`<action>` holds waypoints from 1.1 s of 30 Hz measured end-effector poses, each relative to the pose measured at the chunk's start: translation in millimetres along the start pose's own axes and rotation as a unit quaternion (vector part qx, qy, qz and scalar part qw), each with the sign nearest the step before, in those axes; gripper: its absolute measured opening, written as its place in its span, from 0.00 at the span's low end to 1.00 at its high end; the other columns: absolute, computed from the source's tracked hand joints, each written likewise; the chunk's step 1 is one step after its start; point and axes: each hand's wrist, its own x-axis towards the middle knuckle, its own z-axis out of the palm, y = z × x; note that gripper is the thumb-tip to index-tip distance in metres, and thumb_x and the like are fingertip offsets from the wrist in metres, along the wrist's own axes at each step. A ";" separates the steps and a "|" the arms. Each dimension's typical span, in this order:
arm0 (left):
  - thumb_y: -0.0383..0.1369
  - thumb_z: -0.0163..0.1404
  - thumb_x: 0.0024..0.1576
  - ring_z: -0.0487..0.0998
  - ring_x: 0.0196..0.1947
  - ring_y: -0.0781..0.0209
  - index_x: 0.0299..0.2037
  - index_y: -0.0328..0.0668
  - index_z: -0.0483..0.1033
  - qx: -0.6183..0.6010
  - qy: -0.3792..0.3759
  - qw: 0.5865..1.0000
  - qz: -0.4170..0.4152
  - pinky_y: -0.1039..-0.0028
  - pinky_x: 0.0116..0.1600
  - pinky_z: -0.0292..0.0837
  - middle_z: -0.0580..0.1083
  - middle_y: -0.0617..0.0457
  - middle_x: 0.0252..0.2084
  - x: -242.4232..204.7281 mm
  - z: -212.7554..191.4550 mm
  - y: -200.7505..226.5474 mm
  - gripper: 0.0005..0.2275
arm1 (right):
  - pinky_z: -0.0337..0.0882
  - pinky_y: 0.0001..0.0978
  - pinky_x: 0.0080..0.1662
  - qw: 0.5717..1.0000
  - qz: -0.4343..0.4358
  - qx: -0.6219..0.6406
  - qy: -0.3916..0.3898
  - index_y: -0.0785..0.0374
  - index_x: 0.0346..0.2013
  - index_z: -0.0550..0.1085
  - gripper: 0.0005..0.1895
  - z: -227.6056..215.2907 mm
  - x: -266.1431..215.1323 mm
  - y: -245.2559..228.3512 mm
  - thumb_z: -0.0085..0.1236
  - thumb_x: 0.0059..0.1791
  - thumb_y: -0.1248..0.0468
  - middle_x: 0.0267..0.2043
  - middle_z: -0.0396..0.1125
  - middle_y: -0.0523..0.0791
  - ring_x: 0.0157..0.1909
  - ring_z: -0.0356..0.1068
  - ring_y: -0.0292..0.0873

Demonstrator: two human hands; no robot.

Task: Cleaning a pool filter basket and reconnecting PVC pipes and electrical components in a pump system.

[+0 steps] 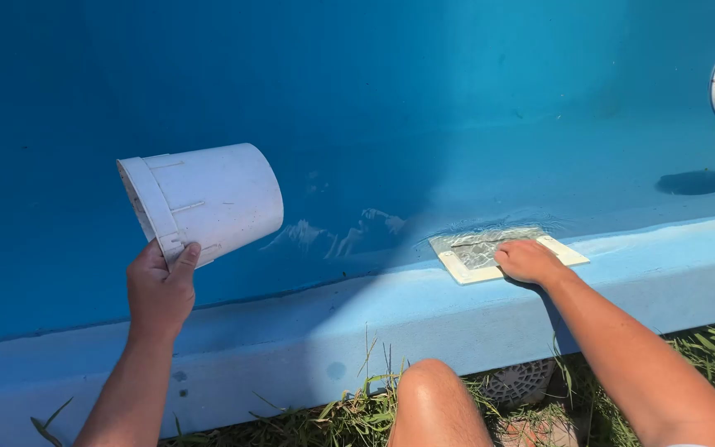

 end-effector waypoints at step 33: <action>0.37 0.48 0.58 0.69 0.61 0.37 0.61 0.43 0.65 -0.212 -0.167 0.957 -0.105 0.47 0.62 0.75 0.69 0.43 0.61 14.4 52.8 -70.3 0.21 | 0.68 0.39 0.56 0.963 0.090 0.038 -0.250 0.65 0.37 0.86 0.24 20.9 74.5 -32.6 0.51 0.48 0.50 0.48 0.81 0.49 0.48 0.78 0.47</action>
